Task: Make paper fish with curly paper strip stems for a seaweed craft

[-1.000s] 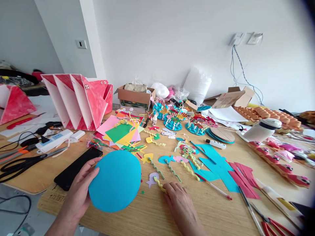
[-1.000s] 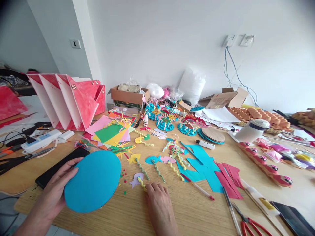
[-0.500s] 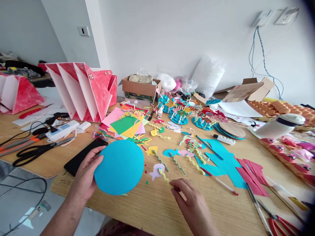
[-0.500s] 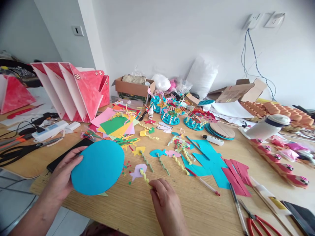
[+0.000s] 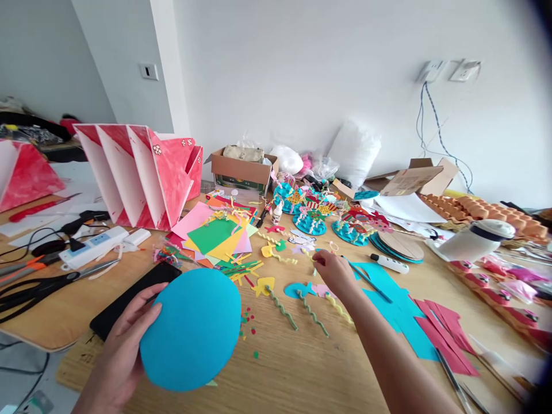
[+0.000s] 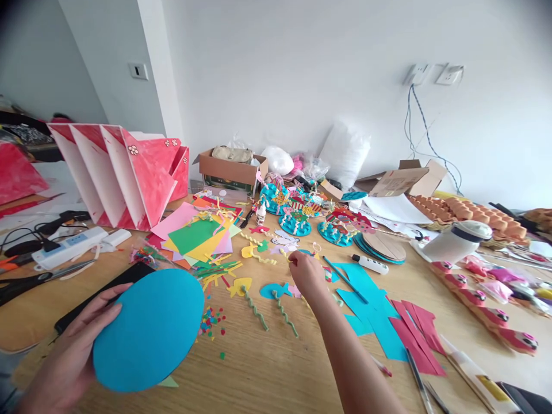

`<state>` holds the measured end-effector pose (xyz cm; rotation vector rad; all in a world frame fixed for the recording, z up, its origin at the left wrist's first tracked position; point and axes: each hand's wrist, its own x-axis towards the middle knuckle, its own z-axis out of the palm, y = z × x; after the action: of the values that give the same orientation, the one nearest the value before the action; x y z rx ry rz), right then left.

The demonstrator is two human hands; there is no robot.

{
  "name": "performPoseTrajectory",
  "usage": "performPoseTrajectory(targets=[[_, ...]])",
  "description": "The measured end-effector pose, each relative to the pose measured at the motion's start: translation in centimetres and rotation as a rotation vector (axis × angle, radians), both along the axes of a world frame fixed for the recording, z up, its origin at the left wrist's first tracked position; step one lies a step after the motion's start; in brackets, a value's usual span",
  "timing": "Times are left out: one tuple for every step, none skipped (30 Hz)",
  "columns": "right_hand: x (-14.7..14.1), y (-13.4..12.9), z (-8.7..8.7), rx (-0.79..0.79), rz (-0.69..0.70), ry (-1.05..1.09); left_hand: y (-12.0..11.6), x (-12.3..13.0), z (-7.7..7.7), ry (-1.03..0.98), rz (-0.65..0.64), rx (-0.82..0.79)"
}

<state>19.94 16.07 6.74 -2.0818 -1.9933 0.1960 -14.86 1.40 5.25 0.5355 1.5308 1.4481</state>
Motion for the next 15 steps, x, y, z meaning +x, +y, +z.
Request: performPoseTrajectory(targets=[[-0.1, 0.8, -0.4, -0.014, -0.012, -0.014, -0.1, -0.3, -0.1, 0.005, 0.01, -0.015], [-0.2, 1.4, -0.9, -0.026, -0.024, -0.027, -0.2, -0.6, -0.2, 0.01, 0.02, -0.028], [-0.3, 1.9, -1.3, -0.038, -0.033, -0.039, -0.3, -0.9, -0.3, 0.013, 0.027, -0.039], [-0.3, 2.3, -1.7, -0.052, -0.04, -0.049, -0.3, -1.1, -0.4, 0.012, 0.032, -0.048], [-0.4, 2.6, -2.1, -0.066, -0.047, -0.058, -0.3, -1.3, -0.5, 0.007, 0.034, -0.055], [-0.5, 2.8, -2.4, -0.082, -0.052, -0.066, -0.3, -1.4, -0.5, 0.0, 0.034, -0.061], [-0.6, 3.0, -2.7, -0.096, -0.056, -0.074, -0.2, -1.4, -0.6, -0.007, 0.031, -0.065], [-0.7, 3.1, -3.0, -0.108, -0.058, -0.08, -0.1, -1.4, -0.7, -0.009, 0.028, -0.065], [-0.8, 3.2, -3.2, -0.118, -0.057, -0.085, 0.0, -1.3, -0.7, -0.009, 0.024, -0.063], [-1.0, 3.3, -3.4, -0.125, -0.052, -0.089, 0.0, -1.2, -0.8, -0.004, 0.021, -0.059], [-1.1, 3.4, -3.5, -0.129, -0.042, -0.091, 0.1, -1.1, -0.8, 0.003, 0.017, -0.053], [-1.2, 3.4, -3.4, -0.127, -0.03, -0.092, 0.1, -0.9, -0.7, 0.015, 0.014, -0.045], [-1.3, 3.3, -3.3, -0.118, -0.017, -0.092, 0.2, -0.8, -0.6, 0.029, 0.013, -0.036], [-1.3, 3.2, -2.9, -0.102, -0.004, -0.09, 0.1, -0.7, -0.5, 0.043, 0.012, -0.03], [-1.3, 2.8, -2.5, -0.08, 0.005, -0.088, 0.1, -0.7, -0.4, 0.053, 0.011, -0.025]])
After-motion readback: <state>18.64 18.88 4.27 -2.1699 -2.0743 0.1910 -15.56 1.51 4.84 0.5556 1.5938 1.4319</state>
